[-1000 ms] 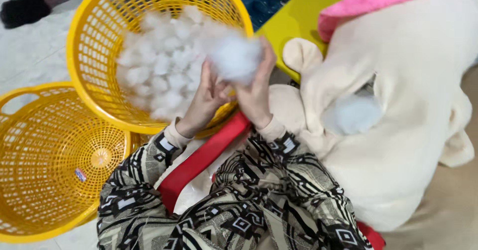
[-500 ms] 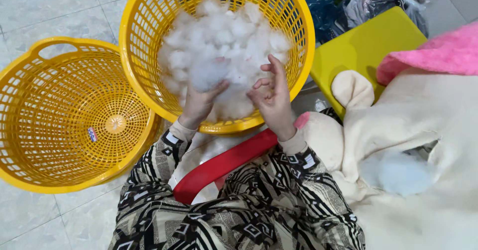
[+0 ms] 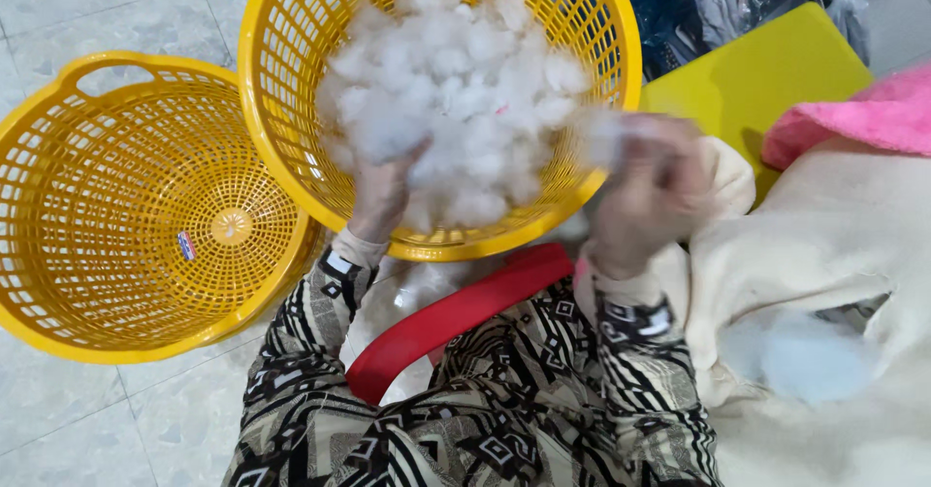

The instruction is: The person repeatedly takes handfuls of white synthetic stuffing from a yellow basket and pushes them into an opening on the back of a large plush toy. The process is repeated continuously to fill the toy.

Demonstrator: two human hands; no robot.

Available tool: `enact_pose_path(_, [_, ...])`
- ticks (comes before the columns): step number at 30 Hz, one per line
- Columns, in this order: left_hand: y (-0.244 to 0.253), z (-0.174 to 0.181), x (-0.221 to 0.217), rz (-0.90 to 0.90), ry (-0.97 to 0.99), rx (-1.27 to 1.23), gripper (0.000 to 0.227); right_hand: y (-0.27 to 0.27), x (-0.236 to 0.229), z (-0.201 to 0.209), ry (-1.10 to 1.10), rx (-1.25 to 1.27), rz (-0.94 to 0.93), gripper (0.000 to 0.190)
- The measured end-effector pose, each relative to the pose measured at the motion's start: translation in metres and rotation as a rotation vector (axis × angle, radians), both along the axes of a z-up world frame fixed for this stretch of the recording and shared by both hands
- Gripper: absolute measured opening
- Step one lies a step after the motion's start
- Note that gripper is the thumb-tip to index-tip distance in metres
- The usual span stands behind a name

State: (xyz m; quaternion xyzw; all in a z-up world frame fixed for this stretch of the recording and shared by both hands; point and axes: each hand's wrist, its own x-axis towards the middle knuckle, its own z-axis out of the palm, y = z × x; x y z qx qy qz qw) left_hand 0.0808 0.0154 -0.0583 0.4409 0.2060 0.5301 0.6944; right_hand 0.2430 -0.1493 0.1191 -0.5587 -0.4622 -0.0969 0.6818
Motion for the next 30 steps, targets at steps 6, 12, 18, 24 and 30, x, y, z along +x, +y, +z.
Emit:
enact_pose_path(6, [0.012, 0.005, -0.024, 0.058, -0.107, -0.099, 0.058, -0.008, 0.036, -0.007, -0.150, -0.084, 0.024, 0.019])
enact_pose_path(12, [-0.024, 0.016, -0.007, -0.142, -0.003, -0.058, 0.070, 0.016, 0.018, -0.065, -0.142, -0.713, 0.437, 0.092])
enact_pose_path(18, [-0.041, 0.039, 0.009, -0.362, 0.105, 0.352, 0.093, 0.029, -0.013, -0.086, 0.246, -0.423, 0.616, 0.085])
enact_pose_path(24, [-0.037, 0.065, -0.008, -0.118, 0.295, 0.647, 0.106, 0.026, -0.007, -0.096, 0.029, -0.505, 0.431, 0.053])
enact_pose_path(30, [-0.036, 0.072, -0.003, 0.086, 0.612, 0.977, 0.025, 0.025, -0.013, -0.111, -0.295, -0.653, 0.294, 0.021])
